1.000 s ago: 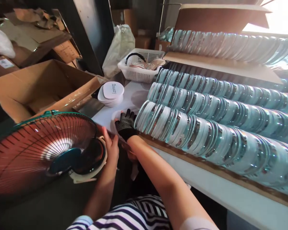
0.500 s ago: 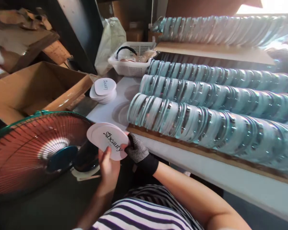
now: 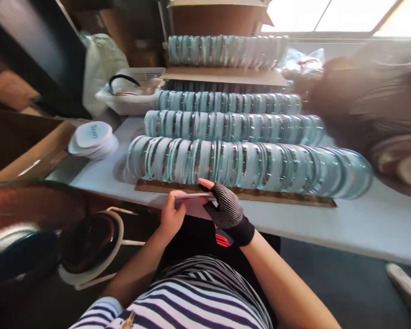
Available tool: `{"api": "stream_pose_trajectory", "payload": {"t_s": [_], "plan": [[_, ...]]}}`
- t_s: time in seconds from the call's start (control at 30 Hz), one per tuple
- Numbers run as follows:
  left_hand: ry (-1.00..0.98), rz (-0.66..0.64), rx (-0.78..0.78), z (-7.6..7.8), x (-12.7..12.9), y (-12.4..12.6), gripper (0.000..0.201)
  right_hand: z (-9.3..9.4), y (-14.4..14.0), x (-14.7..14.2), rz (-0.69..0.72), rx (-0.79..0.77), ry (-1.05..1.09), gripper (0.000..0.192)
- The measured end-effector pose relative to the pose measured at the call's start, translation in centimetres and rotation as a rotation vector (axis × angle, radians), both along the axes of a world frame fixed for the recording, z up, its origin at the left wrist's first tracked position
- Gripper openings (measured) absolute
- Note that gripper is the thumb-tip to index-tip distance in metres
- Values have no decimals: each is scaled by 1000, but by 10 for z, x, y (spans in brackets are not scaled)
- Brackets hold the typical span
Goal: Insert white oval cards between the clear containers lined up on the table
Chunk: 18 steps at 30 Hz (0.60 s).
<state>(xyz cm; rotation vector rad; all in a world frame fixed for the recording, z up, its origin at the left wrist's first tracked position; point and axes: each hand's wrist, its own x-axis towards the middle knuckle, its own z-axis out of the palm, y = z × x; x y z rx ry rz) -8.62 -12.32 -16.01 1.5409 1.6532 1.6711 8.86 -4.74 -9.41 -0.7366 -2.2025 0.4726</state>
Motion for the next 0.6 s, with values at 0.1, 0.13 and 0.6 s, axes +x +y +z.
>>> {"api": "stream_pose_trajectory", "payload": {"t_s": [0.1,0.13,0.6], "plan": [[-134,6,-73,3,3,-1,18,-1,5,1,-12,-60,5,19],[-239,10,-74,5,5,-1,25,1,6,0,-50,-124,34,15],[-857,-764,-469,54,51,34,54,22,4,71,-71,-1077,637,33]]}}
